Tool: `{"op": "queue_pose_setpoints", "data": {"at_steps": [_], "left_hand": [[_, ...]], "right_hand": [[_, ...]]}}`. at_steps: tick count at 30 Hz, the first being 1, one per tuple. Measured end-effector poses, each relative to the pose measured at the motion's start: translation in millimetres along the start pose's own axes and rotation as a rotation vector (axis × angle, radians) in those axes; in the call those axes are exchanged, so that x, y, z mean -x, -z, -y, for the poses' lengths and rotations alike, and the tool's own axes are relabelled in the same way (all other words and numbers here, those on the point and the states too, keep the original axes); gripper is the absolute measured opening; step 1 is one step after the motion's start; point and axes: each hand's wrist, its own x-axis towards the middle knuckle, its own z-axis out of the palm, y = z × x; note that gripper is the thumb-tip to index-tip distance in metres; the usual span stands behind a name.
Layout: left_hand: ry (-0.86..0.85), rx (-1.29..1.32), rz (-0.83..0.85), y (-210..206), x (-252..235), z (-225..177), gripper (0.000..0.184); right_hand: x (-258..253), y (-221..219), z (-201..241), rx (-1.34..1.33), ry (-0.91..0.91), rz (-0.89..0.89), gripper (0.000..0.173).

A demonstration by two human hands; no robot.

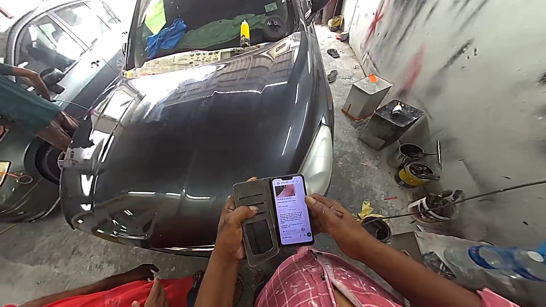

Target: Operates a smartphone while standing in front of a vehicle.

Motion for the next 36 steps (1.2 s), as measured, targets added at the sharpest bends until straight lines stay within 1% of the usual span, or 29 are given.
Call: {"op": "queue_pose_setpoints", "data": {"at_steps": [13, 15, 18, 24, 32, 36], "left_hand": [[-0.018, -0.015, 0.004, -1, 4, -1, 0.058], [-0.021, -0.016, -0.025, -2, 7, -1, 0.058], [-0.033, -0.016, -0.072, -6, 10, -3, 0.052], [-0.047, -0.017, -0.067, -1, 16, -4, 0.060], [-0.071, 0.004, -0.103, 4, 27, -9, 0.059], [-0.089, 0.007, -0.094, 7, 30, -10, 0.060]], "right_hand": [[-1, 0, 2, -0.020, -0.008, 0.020, 0.040], [-1, 1, 1, -0.016, -0.007, 0.030, 0.040], [-2, 2, 1, -0.006, -0.002, 0.042, 0.039], [-2, -2, 0, 0.013, -0.010, 0.070, 0.040], [-1, -13, 2, -0.017, -0.037, 0.087, 0.039], [-1, -17, 1, -0.019, -0.039, 0.093, 0.038]]}}
